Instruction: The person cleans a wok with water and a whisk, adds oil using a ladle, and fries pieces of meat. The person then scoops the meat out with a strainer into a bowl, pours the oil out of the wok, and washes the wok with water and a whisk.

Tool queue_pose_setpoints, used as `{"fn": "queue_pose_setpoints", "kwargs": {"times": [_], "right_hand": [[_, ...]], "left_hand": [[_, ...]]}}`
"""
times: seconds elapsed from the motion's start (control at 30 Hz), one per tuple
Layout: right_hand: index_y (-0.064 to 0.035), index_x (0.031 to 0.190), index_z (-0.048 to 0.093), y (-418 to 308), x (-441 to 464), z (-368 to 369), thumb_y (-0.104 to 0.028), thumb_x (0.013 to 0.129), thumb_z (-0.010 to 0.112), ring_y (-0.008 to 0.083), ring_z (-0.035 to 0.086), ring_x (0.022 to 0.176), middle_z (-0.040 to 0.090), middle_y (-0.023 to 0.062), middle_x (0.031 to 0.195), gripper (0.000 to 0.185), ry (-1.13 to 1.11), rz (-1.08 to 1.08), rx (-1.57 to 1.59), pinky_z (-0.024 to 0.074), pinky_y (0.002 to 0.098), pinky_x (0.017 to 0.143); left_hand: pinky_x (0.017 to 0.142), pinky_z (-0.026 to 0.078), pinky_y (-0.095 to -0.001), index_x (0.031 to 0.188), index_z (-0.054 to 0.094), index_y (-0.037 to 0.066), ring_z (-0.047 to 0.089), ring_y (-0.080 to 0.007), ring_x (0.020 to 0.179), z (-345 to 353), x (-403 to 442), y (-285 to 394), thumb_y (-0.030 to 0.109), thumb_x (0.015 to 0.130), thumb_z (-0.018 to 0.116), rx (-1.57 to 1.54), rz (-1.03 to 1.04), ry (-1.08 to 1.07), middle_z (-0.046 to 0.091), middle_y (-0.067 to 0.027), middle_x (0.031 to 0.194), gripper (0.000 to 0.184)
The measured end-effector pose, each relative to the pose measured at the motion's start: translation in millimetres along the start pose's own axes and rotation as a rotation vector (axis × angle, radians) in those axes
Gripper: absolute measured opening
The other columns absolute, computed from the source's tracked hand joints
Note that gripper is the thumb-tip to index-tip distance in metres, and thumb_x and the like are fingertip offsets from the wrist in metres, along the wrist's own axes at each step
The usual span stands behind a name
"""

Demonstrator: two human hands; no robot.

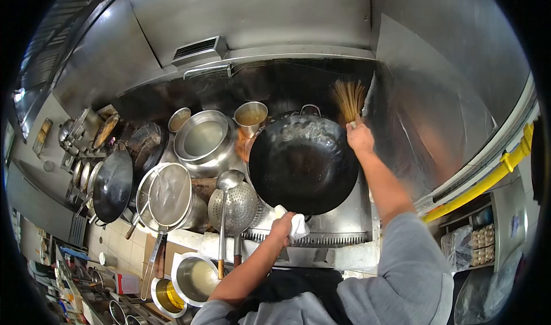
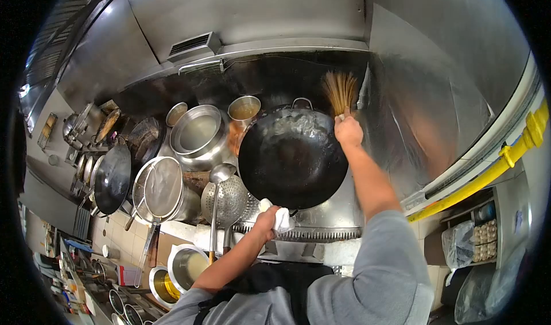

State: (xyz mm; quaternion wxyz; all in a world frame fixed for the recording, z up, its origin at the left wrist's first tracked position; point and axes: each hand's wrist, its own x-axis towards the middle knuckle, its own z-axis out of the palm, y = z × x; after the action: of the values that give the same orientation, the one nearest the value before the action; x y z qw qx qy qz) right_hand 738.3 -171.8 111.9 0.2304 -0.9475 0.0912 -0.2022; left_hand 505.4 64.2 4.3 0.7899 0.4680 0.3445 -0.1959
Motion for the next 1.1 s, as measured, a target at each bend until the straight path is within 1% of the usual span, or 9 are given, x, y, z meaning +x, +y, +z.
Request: {"fn": "queue_pose_setpoints", "kwargs": {"times": [0.07,0.27,0.37,0.53,0.67,0.73,0.8,0.9,1.1], "right_hand": [[-0.0046,0.101,0.066,-13.9,-19.4,26.4,-0.038,0.085,0.055,0.0359,0.065,0.089,0.067,0.0206,0.095,0.039,0.016,-0.012,0.032,0.052,0.0431,0.079],[-0.0106,0.127,0.056,-47.7,-165.2,39.3,-0.047,0.075,0.066,0.036,0.061,0.102,0.063,0.0235,0.108,0.064,-1.083,-0.383,0.401,0.0467,0.0391,0.091],[-0.0228,0.128,0.056,-15.4,-108.8,-44.1,-0.048,0.075,0.067,0.0305,0.06,0.105,0.063,0.0146,0.115,0.059,-1.201,-0.522,-0.23,0.046,0.0385,0.092],[-0.0073,0.114,0.059,7.4,-25.2,-51.7,-0.037,0.087,0.051,0.0369,0.064,0.092,0.066,0.0213,0.094,0.041,-0.026,0.035,-0.069,0.0516,0.0463,0.08],[-0.0103,0.111,0.064,2.6,-63.3,59.6,-0.032,0.083,0.057,0.0335,0.065,0.094,0.065,0.0214,0.101,0.036,-0.489,0.084,-0.131,0.052,0.0411,0.082],[-0.01,0.115,0.063,-15.4,-123.2,86.0,-0.042,0.077,0.065,0.0321,0.062,0.103,0.064,0.0225,0.106,0.05,-0.851,-0.457,-0.107,0.0481,0.0372,0.09],[-0.0179,0.131,0.054,-32.5,-170.7,67.6,-0.046,0.077,0.069,0.0312,0.062,0.1,0.065,0.0185,0.107,0.062,-1.029,-0.322,0.421,0.0455,0.0335,0.091],[-0.0212,0.126,0.058,-40.1,-117.2,-29.3,-0.049,0.078,0.065,0.0315,0.061,0.103,0.063,0.0164,0.115,0.056,-1.185,-0.306,-0.072,0.0468,0.0384,0.091],[-0.0063,0.131,0.043,-10.8,-34.3,-15.7,-0.038,0.087,0.053,0.0381,0.062,0.099,0.064,0.0229,0.103,0.055,-0.069,0.154,-0.039,0.0492,0.0444,0.084]], "left_hand": [[0.064,0.055,-0.0429,0.097,0.059,0.002,0.065,-0.0248,0.07,-3.7,7.2,-7.3,0.024,0.088,0.055,-0.062,-0.012,-0.01,0.064,-0.0096,0.083,0.025],[0.064,0.055,-0.0376,0.094,0.06,0.001,0.065,-0.0239,0.068,-20.8,-19.6,7.6,0.023,0.086,0.061,-0.032,-0.059,-0.182,0.065,-0.0094,0.081,0.024],[0.065,0.054,-0.0356,0.097,0.062,-0.001,0.065,-0.0223,0.069,-81.4,-21.7,-6.8,0.021,0.079,0.068,0.068,0.013,-0.234,0.065,-0.0097,0.082,0.029],[0.076,0.053,-0.0384,0.099,0.064,-0.003,0.067,-0.0304,0.082,-153.9,-29.1,-19.8,0.026,0.063,0.075,0.722,0.463,0.396,0.069,-0.0176,0.091,0.047],[0.082,0.051,-0.0414,0.123,0.05,-0.004,0.064,-0.0361,0.093,-143.3,-51.3,-18.9,0.032,0.058,0.081,1.264,0.386,0.433,0.065,-0.0232,0.101,0.081],[0.082,0.051,-0.0416,0.13,0.04,-0.003,0.064,-0.0368,0.093,-138.8,-57.4,-29.1,0.032,0.057,0.082,1.25,0.357,0.465,0.065,-0.0245,0.101,0.092],[0.081,0.051,-0.0427,0.141,0.019,-0.002,0.063,-0.0391,0.091,-141.1,-59.2,-33.0,0.03,0.055,0.085,1.267,0.338,0.48,0.064,-0.0271,0.099,0.113],[0.08,0.051,-0.0433,0.142,0.018,-0.002,0.064,-0.0393,0.09,-147.1,-55.1,-49.1,0.03,0.058,0.084,1.183,0.405,0.515,0.064,-0.0266,0.098,0.111],[0.079,0.05,-0.0445,0.142,0.012,-0.008,0.063,-0.0402,0.09,-147.8,-69.5,-41.3,0.032,0.065,0.079,1.15,0.394,0.469,0.064,-0.0278,0.098,0.11]]}}
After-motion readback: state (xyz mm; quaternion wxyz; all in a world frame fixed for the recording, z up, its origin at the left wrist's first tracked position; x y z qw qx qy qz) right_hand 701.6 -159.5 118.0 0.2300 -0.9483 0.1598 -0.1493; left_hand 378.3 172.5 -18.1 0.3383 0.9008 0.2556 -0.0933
